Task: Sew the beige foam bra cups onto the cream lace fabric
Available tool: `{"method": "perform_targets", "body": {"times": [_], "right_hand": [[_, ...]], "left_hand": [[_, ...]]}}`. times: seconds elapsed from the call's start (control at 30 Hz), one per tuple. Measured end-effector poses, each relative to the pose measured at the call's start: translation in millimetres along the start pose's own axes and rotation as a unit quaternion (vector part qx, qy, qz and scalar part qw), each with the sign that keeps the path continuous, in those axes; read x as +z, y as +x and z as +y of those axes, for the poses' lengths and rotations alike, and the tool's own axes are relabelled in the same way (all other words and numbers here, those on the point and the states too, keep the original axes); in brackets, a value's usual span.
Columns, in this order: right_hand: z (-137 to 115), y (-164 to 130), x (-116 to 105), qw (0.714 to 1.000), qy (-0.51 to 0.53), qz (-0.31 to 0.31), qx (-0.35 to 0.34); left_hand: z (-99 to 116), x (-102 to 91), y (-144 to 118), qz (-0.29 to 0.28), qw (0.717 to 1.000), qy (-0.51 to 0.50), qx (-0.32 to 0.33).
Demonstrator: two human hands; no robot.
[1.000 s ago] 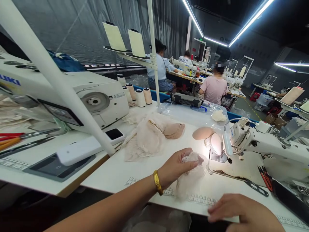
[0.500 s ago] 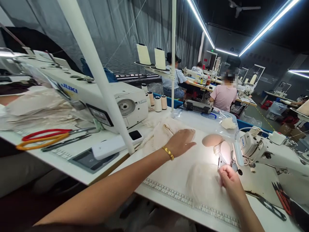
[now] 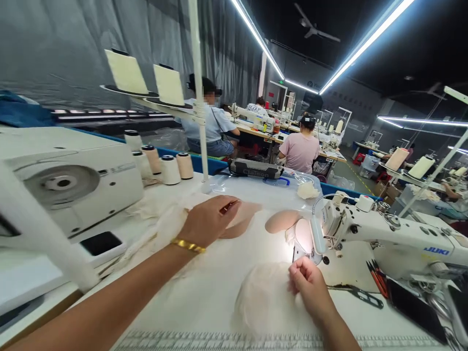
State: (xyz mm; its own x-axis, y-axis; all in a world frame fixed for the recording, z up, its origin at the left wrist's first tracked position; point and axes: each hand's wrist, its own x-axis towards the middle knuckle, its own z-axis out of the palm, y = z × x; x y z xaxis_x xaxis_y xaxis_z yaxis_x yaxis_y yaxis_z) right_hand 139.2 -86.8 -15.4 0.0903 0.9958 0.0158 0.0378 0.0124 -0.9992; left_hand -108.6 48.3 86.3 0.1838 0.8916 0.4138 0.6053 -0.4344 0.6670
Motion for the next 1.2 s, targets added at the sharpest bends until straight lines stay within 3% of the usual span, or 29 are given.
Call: {"method": "perform_targets", "body": {"times": [0.17,0.23,0.47,0.67,0.73,0.83,0.93,1.0,1.07,1.2], "right_hand": [[-5,1,-2,1.000,0.021,0.021,0.004],[-5,-2,-6,0.999,0.035,0.019,0.012],[0,-4,-12,0.997,0.069,-0.002,0.028],[-20,-10,1,0.999,-0.009,0.006,-0.031],[-34,-17,2,0.995,-0.076,-0.005,-0.062],[-58,-31,-1,0.974,-0.187,-0.047,-0.114],[-78,-41,-11,0.950,-0.261,-0.063,-0.159],[-85,-43,-18,0.930,-0.308,-0.043,-0.195],[-86,-41,-22,0.901,-0.353,-0.001,-0.252],[-72,-28,-20,0.814,-0.435,0.096,-0.373]], "left_hand": [[35,20.2,-26,-0.210,0.974,-0.087,0.007],[44,30.4,-37,-0.251,0.965,-0.073,0.024],[51,46.0,-45,-0.254,0.966,-0.046,0.028],[50,49.9,-41,-0.287,0.955,0.036,0.071],[51,50.7,-39,-0.324,0.938,0.008,0.124],[58,52.1,-34,-0.427,0.879,-0.079,0.198],[64,54.4,-28,-0.504,0.837,-0.097,0.190],[64,55.3,-24,-0.503,0.843,-0.085,0.173],[60,55.4,-20,-0.468,0.862,-0.074,0.183],[45,57.5,-20,-0.286,0.908,-0.011,0.306]]}}
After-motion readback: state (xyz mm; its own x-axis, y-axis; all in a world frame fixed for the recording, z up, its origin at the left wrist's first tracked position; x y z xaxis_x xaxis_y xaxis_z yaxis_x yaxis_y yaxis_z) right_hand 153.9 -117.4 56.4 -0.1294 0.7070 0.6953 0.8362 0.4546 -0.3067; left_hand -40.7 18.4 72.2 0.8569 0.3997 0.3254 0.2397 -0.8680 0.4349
